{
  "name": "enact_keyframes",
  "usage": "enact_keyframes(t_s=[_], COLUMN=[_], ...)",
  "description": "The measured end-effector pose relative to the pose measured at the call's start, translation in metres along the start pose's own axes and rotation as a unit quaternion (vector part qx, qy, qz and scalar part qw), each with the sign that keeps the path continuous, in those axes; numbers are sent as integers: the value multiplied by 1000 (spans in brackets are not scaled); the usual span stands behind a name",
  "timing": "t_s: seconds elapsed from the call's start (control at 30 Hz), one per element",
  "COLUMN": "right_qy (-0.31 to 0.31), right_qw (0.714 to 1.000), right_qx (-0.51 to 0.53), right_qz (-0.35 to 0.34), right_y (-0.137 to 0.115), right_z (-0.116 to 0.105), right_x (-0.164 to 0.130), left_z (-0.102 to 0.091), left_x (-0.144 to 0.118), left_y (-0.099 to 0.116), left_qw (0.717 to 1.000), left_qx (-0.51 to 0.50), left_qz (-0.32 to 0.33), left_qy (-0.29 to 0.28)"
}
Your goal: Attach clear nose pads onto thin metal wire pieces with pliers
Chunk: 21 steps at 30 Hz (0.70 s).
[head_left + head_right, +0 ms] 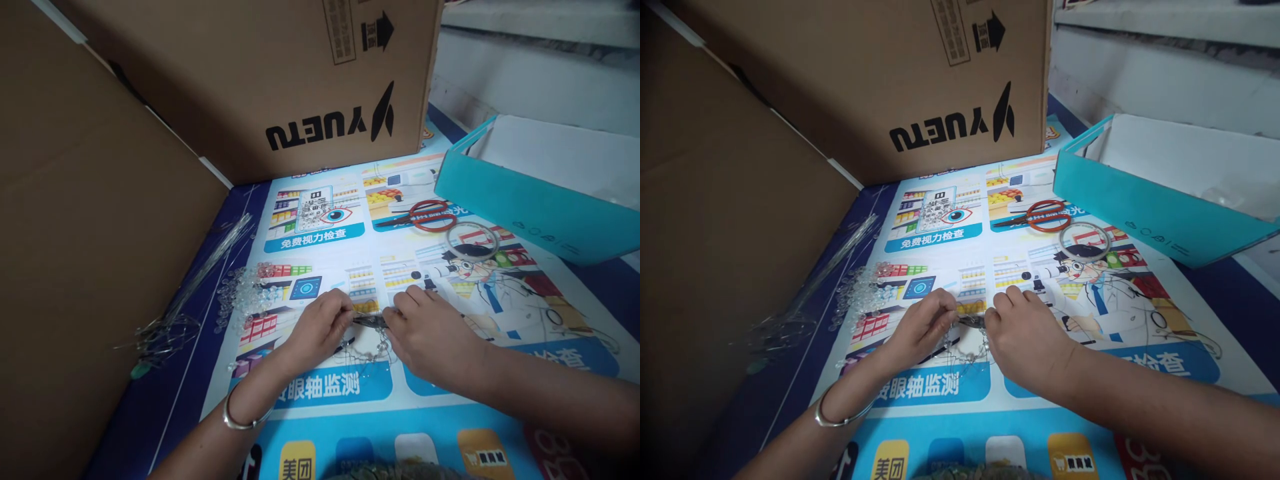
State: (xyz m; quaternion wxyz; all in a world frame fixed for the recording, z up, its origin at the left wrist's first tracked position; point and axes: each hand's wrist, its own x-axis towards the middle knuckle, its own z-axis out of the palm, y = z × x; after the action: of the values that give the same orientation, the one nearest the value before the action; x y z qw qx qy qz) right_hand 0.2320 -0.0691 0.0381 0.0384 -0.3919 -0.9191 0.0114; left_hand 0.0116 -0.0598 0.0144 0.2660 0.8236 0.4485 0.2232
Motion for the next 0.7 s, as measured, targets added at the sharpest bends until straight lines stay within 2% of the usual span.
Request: enact_keyframes(t_s=[0.27,0.43,0.7], right_qy=[9,12,18], right_qw=[1000,1000,999], right_qx=[8,5,6], right_qz=[-6,-15,-28], right_y=[1,2,5], right_z=[2,2,4], right_x=[1,1,3], left_z=[2,2,4], left_x=[0,1,1], left_y=[-2,-1,-2], left_qw=[1000,1000,998], left_qx=[-13,14,26], left_qz=[-13,15,48], left_qy=[-5,20,26])
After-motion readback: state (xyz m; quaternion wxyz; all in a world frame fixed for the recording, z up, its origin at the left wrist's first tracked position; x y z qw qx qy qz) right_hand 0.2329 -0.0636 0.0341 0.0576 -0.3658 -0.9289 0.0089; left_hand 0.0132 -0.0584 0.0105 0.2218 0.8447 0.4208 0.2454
